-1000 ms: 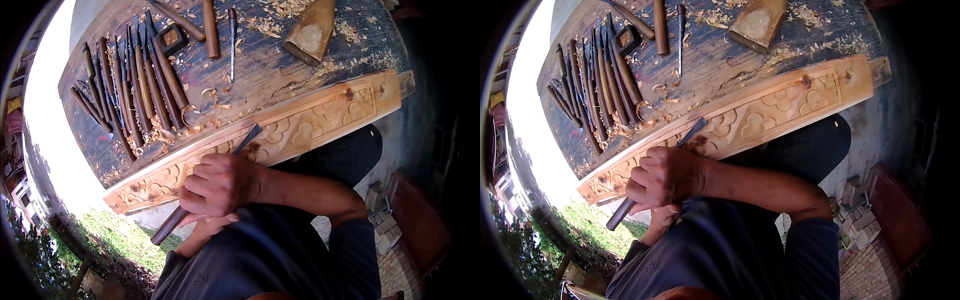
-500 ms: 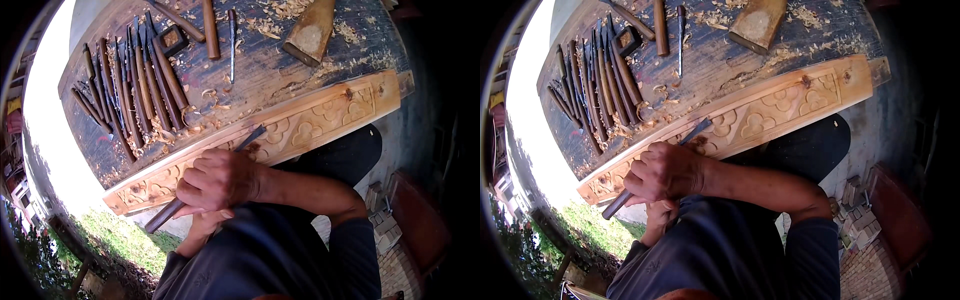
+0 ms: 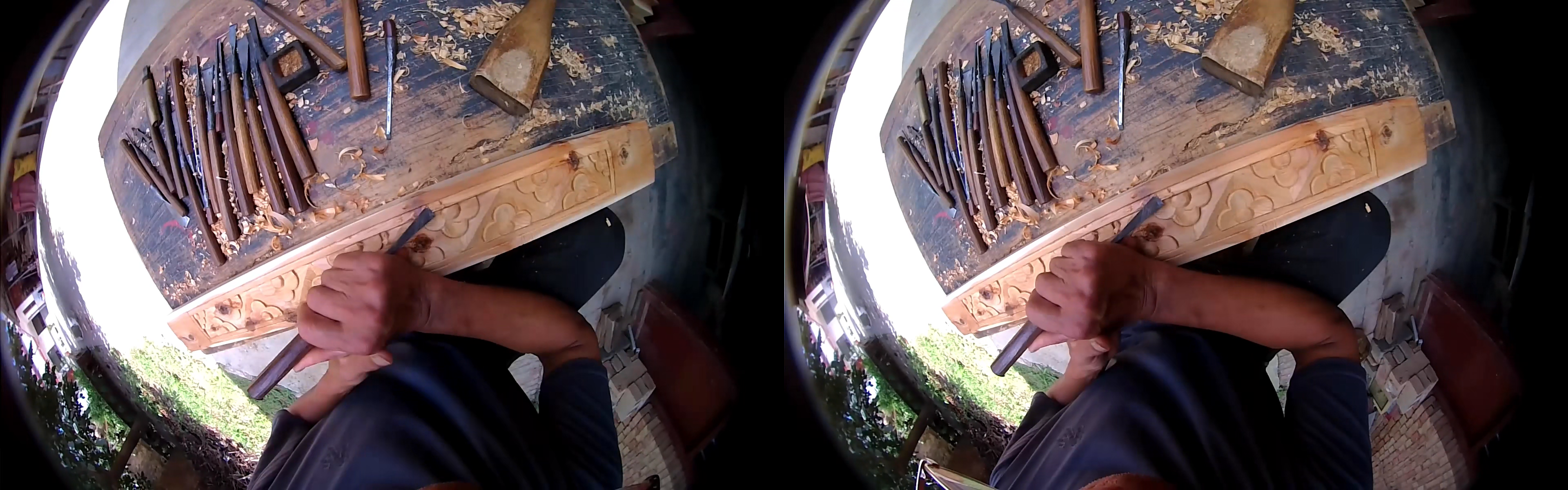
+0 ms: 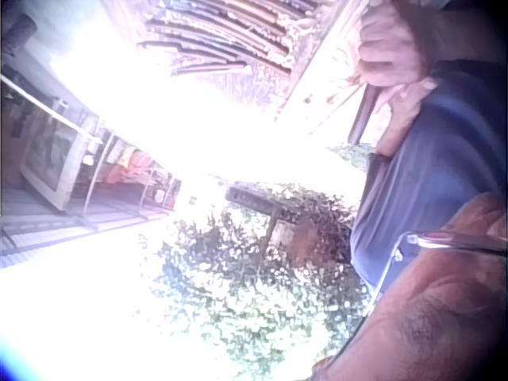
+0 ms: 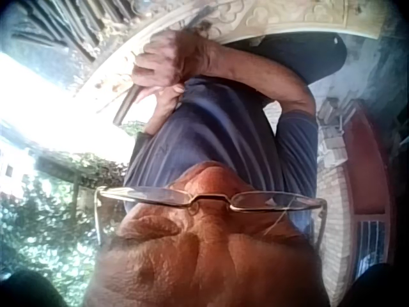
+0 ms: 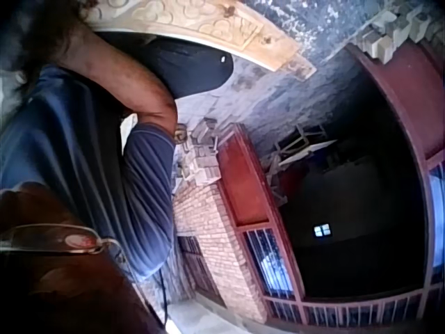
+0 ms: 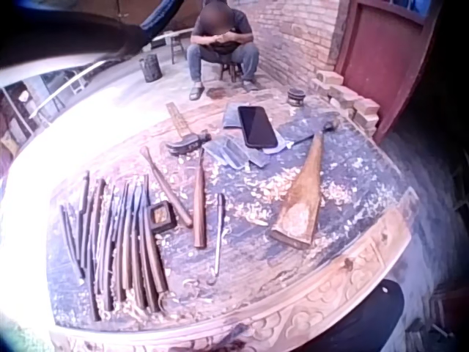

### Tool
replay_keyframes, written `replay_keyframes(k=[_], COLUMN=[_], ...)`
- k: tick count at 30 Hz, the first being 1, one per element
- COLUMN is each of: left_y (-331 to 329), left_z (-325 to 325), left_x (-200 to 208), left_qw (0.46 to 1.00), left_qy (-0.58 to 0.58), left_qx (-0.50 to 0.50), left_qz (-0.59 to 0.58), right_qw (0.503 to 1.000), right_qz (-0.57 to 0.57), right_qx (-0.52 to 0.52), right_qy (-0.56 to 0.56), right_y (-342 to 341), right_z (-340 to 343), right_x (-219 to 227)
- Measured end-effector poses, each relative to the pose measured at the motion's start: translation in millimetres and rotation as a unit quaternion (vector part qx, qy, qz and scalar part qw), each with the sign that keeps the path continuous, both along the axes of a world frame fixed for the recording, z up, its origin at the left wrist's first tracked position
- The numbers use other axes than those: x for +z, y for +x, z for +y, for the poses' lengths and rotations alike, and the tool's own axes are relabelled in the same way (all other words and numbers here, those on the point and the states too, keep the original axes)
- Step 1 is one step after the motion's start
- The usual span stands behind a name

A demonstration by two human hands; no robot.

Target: The person carves decorative patterns into a wooden board using various chisels and a wooden mallet. They switch between different chisels to refine the shapes and depths of the carvings.

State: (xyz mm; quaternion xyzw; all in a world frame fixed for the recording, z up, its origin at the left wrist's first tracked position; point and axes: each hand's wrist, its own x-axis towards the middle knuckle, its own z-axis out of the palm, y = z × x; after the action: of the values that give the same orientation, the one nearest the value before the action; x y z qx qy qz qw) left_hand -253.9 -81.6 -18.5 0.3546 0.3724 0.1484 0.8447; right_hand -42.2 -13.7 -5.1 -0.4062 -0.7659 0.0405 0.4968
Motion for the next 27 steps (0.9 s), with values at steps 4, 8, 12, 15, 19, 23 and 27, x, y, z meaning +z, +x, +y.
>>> replay_keyframes(k=[4,8,12,15,19,23,27], left_y=[-12,-23,1,0,9,11,18], left_z=[-14,-20,-2,-5,4,12,15], left_x=[-17,-26,0,-3,6,14,16], left_qw=[0.998,0.989,0.985,0.978,0.991,0.992,0.987], left_qy=[0.063,0.129,0.149,0.180,0.063,-0.016,-0.064], left_qx=[-0.012,-0.053,0.001,0.026,0.073,0.085,0.144], left_qz=[-0.009,0.047,0.081,0.105,0.093,0.094,0.043], right_qw=[1.000,0.999,0.998,0.998,0.998,0.998,0.997], right_qz=[0.000,0.044,0.049,0.048,0.045,0.041,0.040], right_qx=[0.003,-0.016,-0.018,-0.015,-0.018,-0.018,-0.020], right_qy=[0.004,-0.003,-0.024,-0.033,-0.047,-0.053,-0.070], right_y=[0,0,-1,0,4,6,5], right_z=[2,0,5,6,5,6,9], right_x=[3,4,6,6,6,5,2])
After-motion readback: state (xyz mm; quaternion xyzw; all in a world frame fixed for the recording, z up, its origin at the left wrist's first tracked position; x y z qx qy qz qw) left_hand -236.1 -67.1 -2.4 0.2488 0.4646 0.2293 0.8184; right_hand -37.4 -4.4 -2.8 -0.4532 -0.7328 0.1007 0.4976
